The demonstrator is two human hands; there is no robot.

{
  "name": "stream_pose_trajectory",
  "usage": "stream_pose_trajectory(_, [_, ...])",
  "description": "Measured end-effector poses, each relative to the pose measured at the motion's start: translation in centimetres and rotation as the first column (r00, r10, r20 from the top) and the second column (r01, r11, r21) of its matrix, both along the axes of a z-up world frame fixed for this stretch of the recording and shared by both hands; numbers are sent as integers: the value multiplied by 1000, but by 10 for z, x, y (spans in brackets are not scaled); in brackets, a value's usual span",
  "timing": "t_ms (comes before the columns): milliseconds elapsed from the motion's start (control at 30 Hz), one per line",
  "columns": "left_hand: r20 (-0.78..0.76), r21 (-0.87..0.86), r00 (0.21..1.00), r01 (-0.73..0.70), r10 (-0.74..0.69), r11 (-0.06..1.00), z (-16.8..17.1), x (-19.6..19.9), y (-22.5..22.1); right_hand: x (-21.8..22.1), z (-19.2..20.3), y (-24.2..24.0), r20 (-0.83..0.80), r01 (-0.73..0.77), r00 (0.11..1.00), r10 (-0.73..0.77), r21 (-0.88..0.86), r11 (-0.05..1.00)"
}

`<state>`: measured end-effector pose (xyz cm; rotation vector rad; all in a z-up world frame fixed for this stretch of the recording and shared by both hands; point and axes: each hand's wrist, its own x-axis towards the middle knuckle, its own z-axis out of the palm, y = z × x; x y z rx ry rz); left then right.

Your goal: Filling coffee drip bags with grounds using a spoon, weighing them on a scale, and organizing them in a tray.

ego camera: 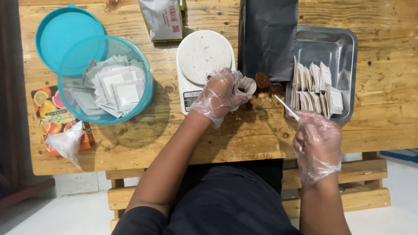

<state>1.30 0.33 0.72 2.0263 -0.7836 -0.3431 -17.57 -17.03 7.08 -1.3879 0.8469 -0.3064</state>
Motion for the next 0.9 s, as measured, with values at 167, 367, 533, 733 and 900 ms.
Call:
stream_pose_trajectory(167, [57, 101, 997, 38, -44, 994, -15, 11, -3, 13, 22, 10, 45, 75, 996, -83, 152, 985])
stream_pose_trajectory(367, [197, -23, 980, 45, -40, 999, -26, 15, -1, 12, 7, 0, 3, -99, 995, 99, 49, 994])
stream_pose_trajectory(533, [49, -66, 996, 77, -74, 995, -2, 13, 6, 32, 25, 14, -247, -243, 953, 173, -286, 927])
stream_pose_trajectory(733, [212, -208, 977, 69, -24, 976, -19, 16, 17, 57, 35, 10, -342, -448, 893, 292, -730, 516])
stream_pose_trajectory(900, [152, -143, 988, 11, 10, 990, -9, 17, 21, 85, 36, 23, -313, -448, 873, 374, -818, 361])
